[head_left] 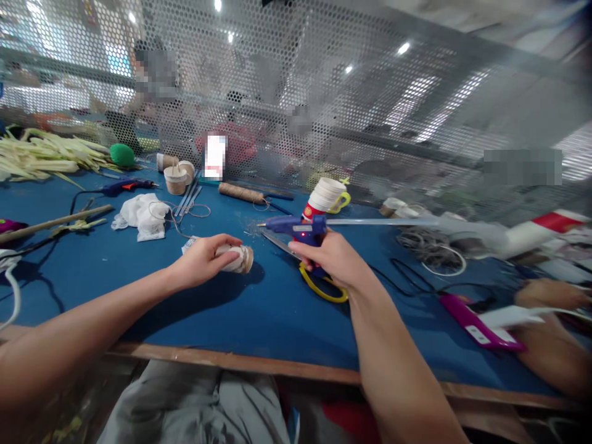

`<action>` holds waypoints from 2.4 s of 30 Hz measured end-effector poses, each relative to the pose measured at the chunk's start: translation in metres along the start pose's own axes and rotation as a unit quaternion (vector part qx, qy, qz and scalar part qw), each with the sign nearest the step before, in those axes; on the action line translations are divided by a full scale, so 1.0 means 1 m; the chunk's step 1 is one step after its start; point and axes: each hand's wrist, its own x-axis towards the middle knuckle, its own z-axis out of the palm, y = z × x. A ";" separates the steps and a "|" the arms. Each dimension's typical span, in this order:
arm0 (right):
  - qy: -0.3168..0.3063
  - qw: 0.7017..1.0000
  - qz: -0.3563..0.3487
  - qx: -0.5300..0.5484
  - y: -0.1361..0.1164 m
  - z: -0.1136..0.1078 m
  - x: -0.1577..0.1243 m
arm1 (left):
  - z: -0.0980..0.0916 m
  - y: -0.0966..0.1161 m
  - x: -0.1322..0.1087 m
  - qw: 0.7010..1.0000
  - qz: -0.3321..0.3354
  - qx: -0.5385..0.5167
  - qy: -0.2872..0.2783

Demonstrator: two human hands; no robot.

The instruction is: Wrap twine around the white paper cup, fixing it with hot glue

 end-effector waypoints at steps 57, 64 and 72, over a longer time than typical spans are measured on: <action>-0.011 0.956 -0.104 0.273 -0.018 0.037 0.006 | -0.001 0.025 -0.015 0.972 -0.002 -0.228 -0.060; -0.022 0.960 -0.095 0.261 -0.017 0.040 0.007 | -0.002 0.027 -0.017 0.980 0.062 -0.184 -0.042; -0.040 0.965 -0.075 0.247 -0.017 0.043 0.007 | -0.005 0.025 -0.020 0.982 0.132 -0.129 -0.023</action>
